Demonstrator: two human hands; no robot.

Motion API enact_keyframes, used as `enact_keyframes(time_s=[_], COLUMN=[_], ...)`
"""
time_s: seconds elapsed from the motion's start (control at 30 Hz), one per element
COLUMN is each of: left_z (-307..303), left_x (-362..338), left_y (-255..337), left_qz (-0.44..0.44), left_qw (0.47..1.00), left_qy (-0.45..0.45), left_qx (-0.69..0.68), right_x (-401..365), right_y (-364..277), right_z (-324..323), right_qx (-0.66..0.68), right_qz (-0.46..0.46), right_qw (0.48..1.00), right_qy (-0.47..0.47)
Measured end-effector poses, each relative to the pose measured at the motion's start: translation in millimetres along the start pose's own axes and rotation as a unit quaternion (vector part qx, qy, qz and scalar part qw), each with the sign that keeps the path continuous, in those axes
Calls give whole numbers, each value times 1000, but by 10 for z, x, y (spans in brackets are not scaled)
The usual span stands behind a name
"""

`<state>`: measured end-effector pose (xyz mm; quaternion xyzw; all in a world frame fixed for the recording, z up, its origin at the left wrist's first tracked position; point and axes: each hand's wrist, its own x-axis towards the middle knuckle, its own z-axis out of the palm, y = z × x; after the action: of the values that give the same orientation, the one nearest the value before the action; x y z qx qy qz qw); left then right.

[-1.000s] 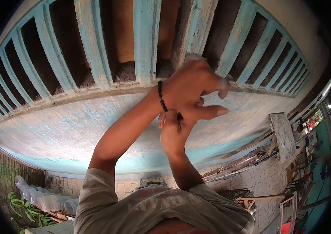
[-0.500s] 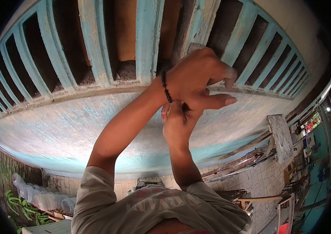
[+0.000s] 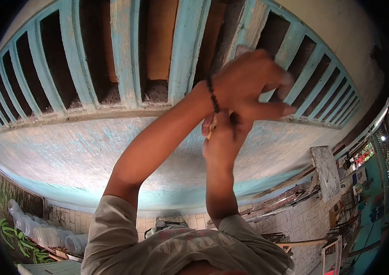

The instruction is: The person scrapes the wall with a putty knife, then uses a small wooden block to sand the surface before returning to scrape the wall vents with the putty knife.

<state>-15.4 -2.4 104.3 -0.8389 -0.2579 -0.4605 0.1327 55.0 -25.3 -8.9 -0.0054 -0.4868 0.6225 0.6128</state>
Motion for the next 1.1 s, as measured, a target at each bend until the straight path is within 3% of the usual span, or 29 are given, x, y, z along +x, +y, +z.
enact_keyframes(time_s=[0.3,0.33,0.47,0.67,0.77,0.97,1.1], left_z=[110,109,-48,38,-11,-75,-114], left_x=[-179,-114,113,-53,138,119,169], left_y=[-13,-36,25,-18,-41,-15,-41], left_qz=[-16,13,-22,-11,38,15,40], left_qw=[999,1000,999,999,998,998,999], left_qy=[-38,-4,-5,-32,27,-32,5], left_qx=[-2,20,-23,15,48,58,19], right_x=[-141,-86,81,1,176,143,173], right_y=[138,103,-19,65,-72,30,-74], right_z=[-34,-25,-16,-50,17,-6,93], right_qx=[11,8,8,-12,3,3,-9], right_qz=[-29,-19,-5,-35,-18,-43,-55], right_qw=[1000,1000,999,999,999,998,998], right_qy=[-6,-11,-35,-35,-41,-42,-32])
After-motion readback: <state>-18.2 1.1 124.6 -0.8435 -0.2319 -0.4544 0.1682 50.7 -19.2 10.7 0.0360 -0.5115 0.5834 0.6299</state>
